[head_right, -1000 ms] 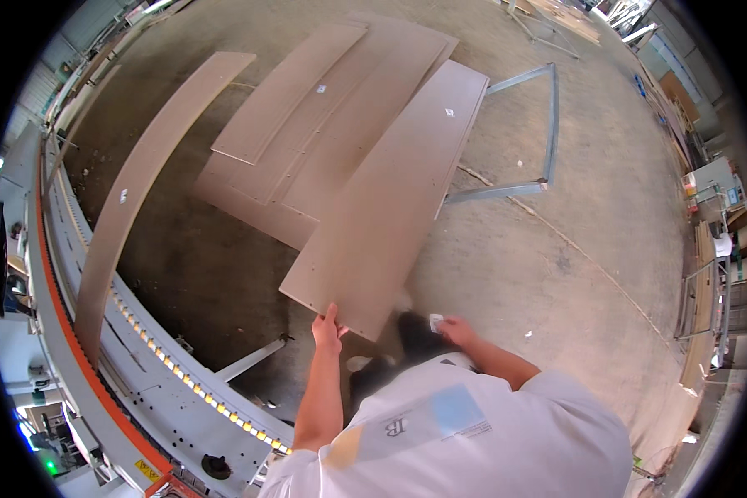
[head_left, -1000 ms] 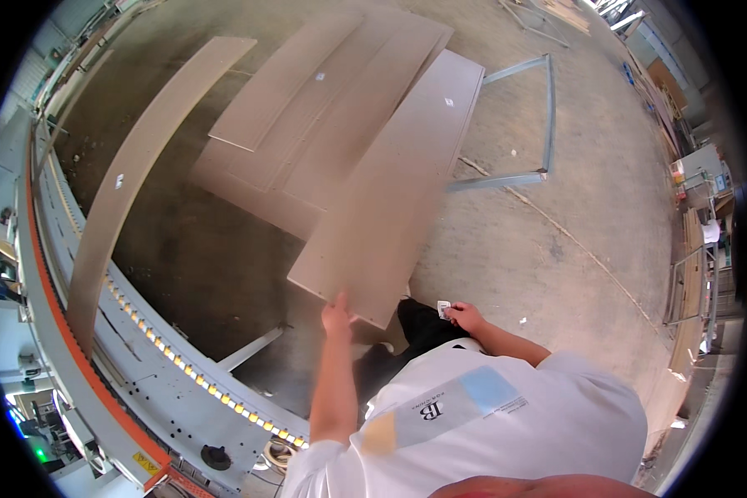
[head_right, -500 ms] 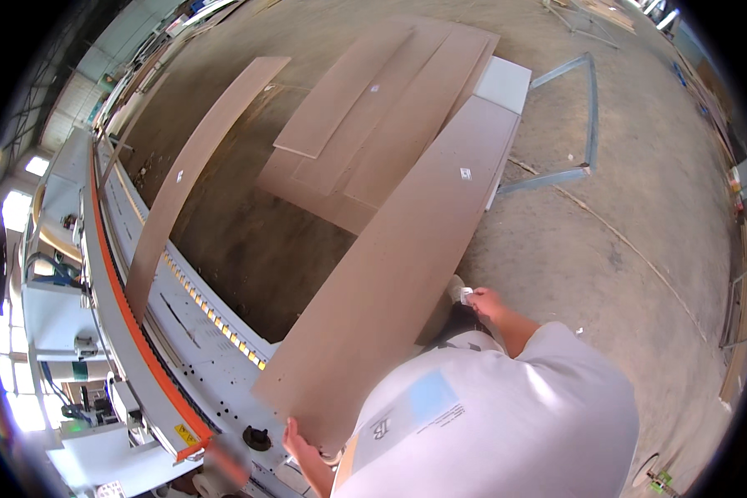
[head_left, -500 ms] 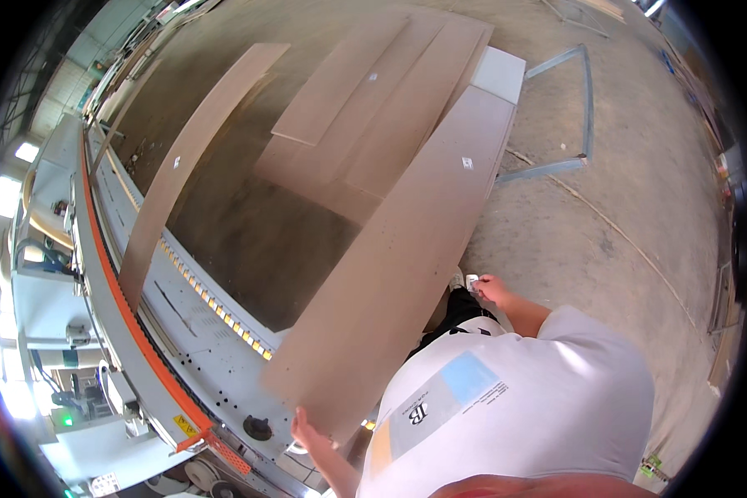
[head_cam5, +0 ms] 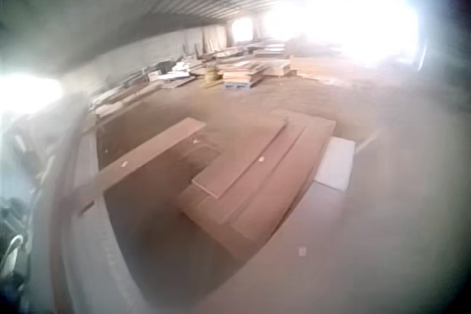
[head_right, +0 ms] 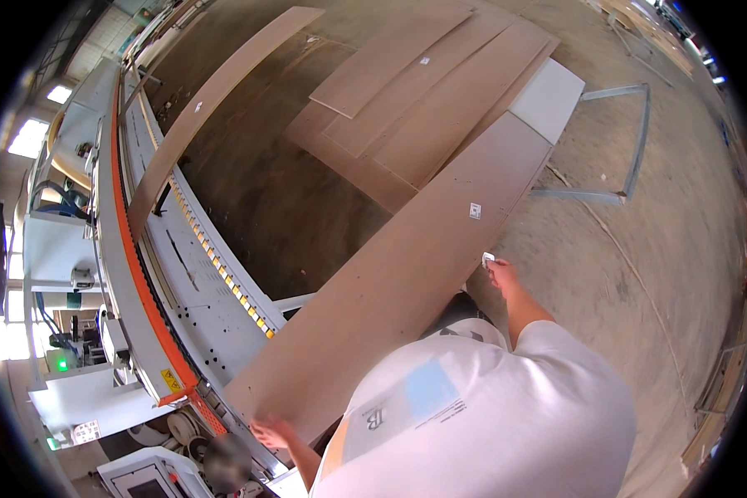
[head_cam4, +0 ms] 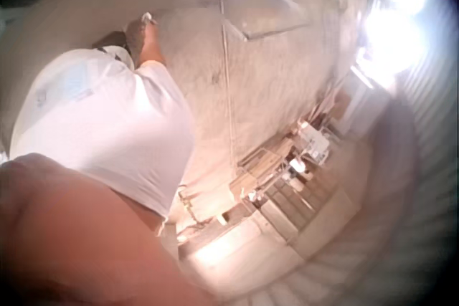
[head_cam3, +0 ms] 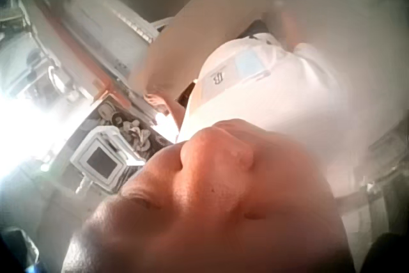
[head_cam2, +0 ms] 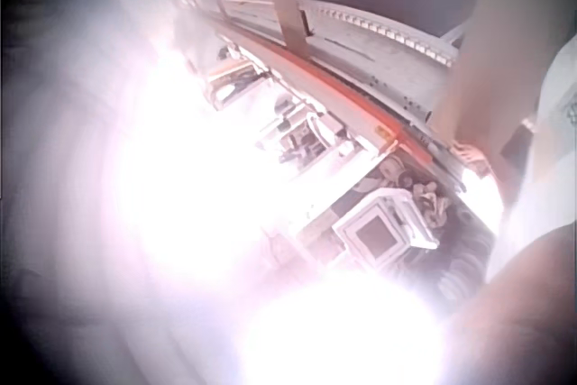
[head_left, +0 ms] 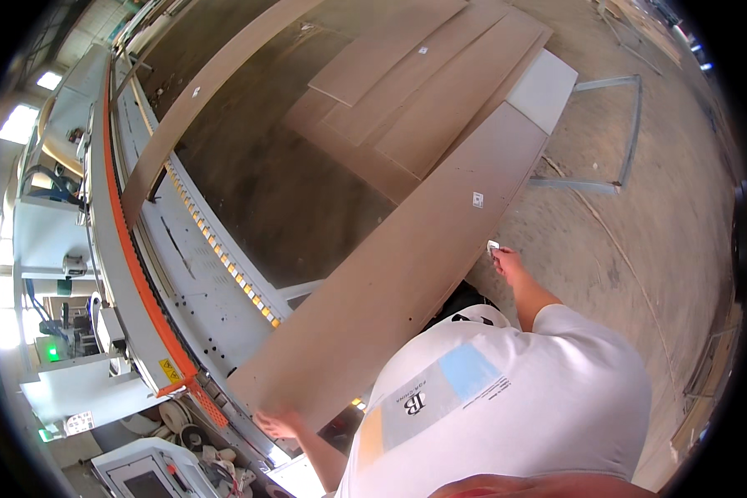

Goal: The person repeatedly picks up large rectangular wood panels from the floor, places them onto a machine table, and then removes them to stack on the floor. The person also handles a yellow tape roll and a metal hook tool near the machine.

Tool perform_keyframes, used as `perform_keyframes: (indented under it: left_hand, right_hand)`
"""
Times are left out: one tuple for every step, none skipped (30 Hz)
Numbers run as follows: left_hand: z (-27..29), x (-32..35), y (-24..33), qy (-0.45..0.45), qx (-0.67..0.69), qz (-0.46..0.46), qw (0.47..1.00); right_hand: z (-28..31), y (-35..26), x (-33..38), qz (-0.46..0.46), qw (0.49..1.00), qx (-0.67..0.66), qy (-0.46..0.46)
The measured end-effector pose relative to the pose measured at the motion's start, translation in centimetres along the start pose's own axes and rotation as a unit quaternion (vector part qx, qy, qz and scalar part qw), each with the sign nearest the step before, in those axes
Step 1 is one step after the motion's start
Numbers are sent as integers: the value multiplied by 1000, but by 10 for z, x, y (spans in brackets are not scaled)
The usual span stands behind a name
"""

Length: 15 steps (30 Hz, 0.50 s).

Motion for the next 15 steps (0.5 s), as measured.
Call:
perform_keyframes:
  left_hand:
    - [-5,14,17,-6,-5,-30,1000]
    - [-10,29,37,-16,6,-70,997]
    - [-15,47,58,-25,18,-110,993]
    - [-15,66,74,-34,25,-146,988]
    - [-10,83,89,-27,19,-163,986]
    - [-6,99,106,-20,13,-180,983]
    - [0,116,114,-17,5,-187,982]
    - [1,123,119,-17,5,-182,983]
    - [-3,127,122,-18,5,-177,984]
    - [-6,132,120,-18,2,-167,986]
    - [-14,132,115,-16,-1,-161,987]
    - [-9,131,123,-24,-3,-165,986]
    - [-3,130,133,-31,-7,-163,986]
    - [-3,130,133,-35,-20,-155,987]
    - [-7,129,131,-38,-32,-145,988]
  right_hand:
    - [0,1,-15,-3,999,20,-27]
    - [7,7,-37,-8,999,32,-35]
    - [13,11,-60,-13,998,43,-42]
    - [11,15,-77,-21,997,56,-54]
    - [10,7,-76,-30,998,47,-36]
    - [9,-2,-76,-38,998,38,-18]
    - [7,-13,-79,-45,998,39,-4]
    - [6,-19,-86,-61,997,37,0]
    - [6,-24,-92,-77,996,37,4]
    - [3,-25,-99,-94,995,41,2]
    - [0,-22,-110,-109,994,4,-4]
    - [3,-15,-124,-125,992,-34,-8]
    - [1,-9,-137,-142,988,-66,-16]
    - [-6,-7,-144,-145,981,-123,-38]
    - [-11,-4,-148,-150,970,-180,-60]
Point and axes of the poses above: each hand's wrist, its own x-axis away from the middle knuckle, its own z-axis out of the back of the hand, y = z × x, the point moved 8 cm from there along -x, towards the middle knuckle
